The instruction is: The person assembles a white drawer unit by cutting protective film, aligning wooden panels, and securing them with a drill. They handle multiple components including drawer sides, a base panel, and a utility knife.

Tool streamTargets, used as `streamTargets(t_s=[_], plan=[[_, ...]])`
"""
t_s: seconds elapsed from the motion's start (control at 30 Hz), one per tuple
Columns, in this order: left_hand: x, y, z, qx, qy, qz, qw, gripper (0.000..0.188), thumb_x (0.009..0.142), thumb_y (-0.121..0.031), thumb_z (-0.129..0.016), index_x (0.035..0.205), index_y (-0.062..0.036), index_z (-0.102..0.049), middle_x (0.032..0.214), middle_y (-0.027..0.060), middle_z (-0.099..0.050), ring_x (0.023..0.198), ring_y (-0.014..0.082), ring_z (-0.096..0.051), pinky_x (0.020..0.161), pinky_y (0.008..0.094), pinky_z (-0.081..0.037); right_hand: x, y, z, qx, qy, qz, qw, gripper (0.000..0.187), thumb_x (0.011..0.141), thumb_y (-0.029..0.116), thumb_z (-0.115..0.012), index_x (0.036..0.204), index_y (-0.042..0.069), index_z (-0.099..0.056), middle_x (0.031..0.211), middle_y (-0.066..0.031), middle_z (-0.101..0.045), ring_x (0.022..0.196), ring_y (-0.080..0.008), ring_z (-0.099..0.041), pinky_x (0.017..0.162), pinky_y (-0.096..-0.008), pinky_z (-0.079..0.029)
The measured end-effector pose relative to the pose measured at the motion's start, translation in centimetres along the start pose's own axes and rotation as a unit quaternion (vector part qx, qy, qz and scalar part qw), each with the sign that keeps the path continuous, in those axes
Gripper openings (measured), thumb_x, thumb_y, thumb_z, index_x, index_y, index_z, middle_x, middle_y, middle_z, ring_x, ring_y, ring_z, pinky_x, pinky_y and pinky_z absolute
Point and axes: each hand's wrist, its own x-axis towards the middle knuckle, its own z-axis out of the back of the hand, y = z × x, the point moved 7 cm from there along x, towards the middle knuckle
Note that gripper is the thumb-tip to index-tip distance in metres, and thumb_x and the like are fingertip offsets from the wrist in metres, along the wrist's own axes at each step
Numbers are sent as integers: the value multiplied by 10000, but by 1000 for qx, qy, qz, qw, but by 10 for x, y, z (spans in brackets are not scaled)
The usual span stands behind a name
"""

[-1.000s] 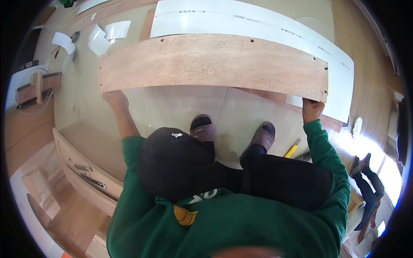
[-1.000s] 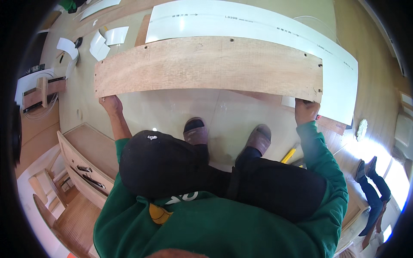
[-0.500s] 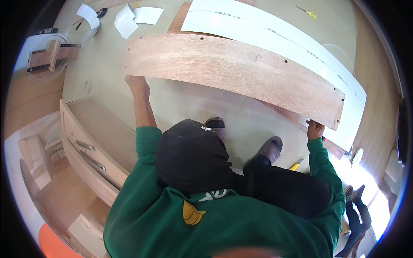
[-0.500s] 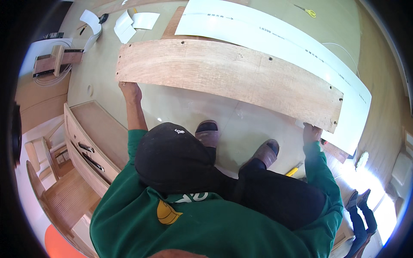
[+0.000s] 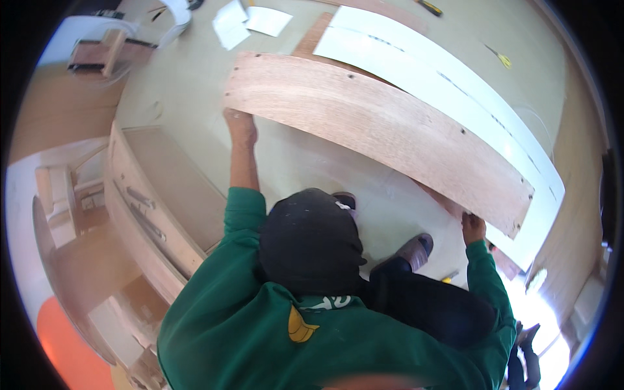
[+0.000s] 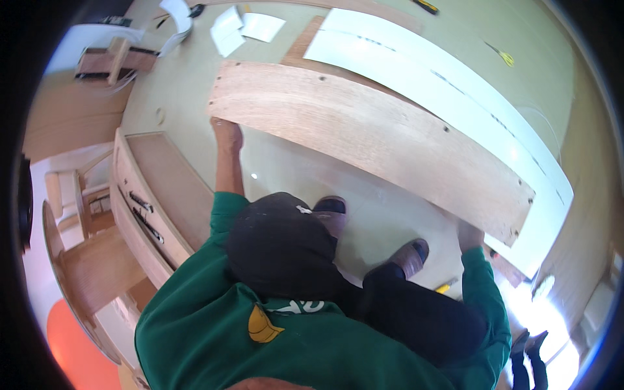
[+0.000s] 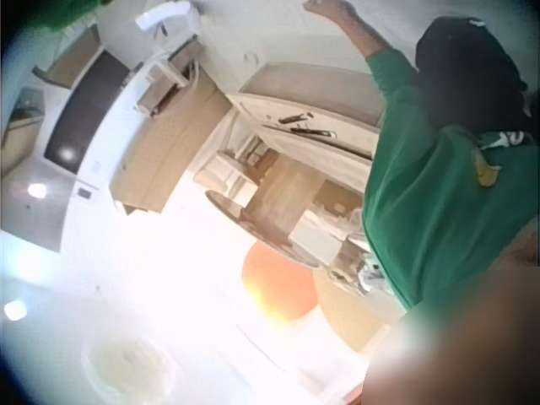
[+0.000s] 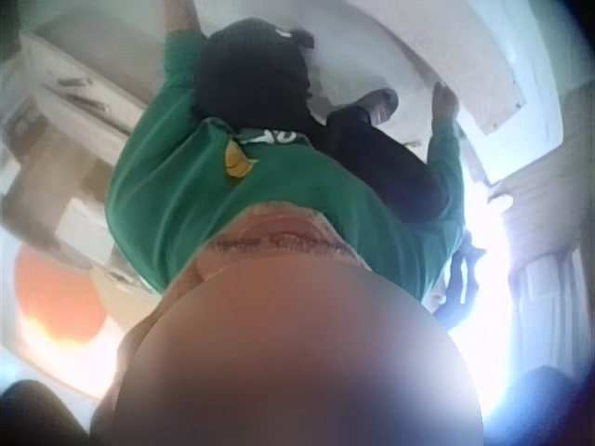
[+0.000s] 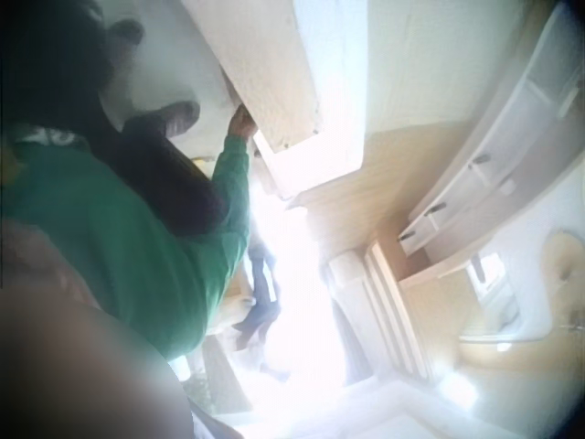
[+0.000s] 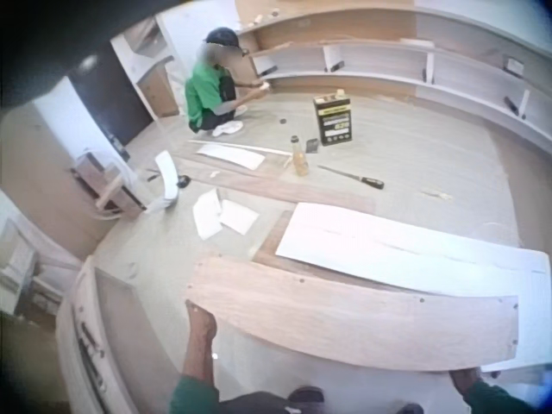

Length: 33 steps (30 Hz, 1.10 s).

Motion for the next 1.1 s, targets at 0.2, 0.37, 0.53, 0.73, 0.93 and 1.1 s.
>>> streamTargets(t_s=[0.2,0.37,0.53,0.73,0.93,1.1], plan=[[1,5,1,7,-36,29,999,249,932,-48,-594,1170,23,-614,1107,61,-668,989,147,-617,872,284,-470,3,15,4,145,89,-78,982,303,913,243,-612,1064,-15,-660,740,-137,-690,632,-211,-672,611,-322,-530],[1,5,2,-13,-36,34,999,206,935,-56,-599,1127,13,-629,1083,52,-676,958,144,-628,847,294,-487,3,13,-9,159,176,-112,965,282,917,214,-611,1081,-13,-646,746,-125,-688,637,-187,-675,596,-309,-532],[1,10,1,-20,-41,35,998,196,940,-78,-608,1112,13,-632,1071,55,-682,949,143,-635,833,299,-500,0,-10,-19,133,102,-67,984,244,911,201,-614,1033,-7,-649,738,-127,-688,634,-189,-677,586,-310,-532],[-1,3,-2,-11,-46,35,998,180,939,-55,-596,1102,9,-638,1061,54,-684,932,142,-638,820,297,-502,6,-3,-20,141,158,-93,973,220,901,182,-622,1015,-4,-648,764,-136,-692,653,-192,-683,592,-303,-533],[-1,7,2,21,-53,40,998,206,933,-23,-575,1129,14,-628,1095,57,-671,963,147,-628,847,307,-490,-3,-25,-31,143,121,-109,976,208,898,161,-619,1017,-8,-643,758,-133,-687,650,-189,-678,594,-301,-533],[-4,1,3,14,-63,37,997,200,933,-9,-574,1122,19,-634,1077,59,-677,943,141,-630,823,294,-498,-2,-19,-33,105,98,-47,989,185,893,149,-618,1004,3,-643,750,-122,-678,638,-185,-668,583,-312,-527]])
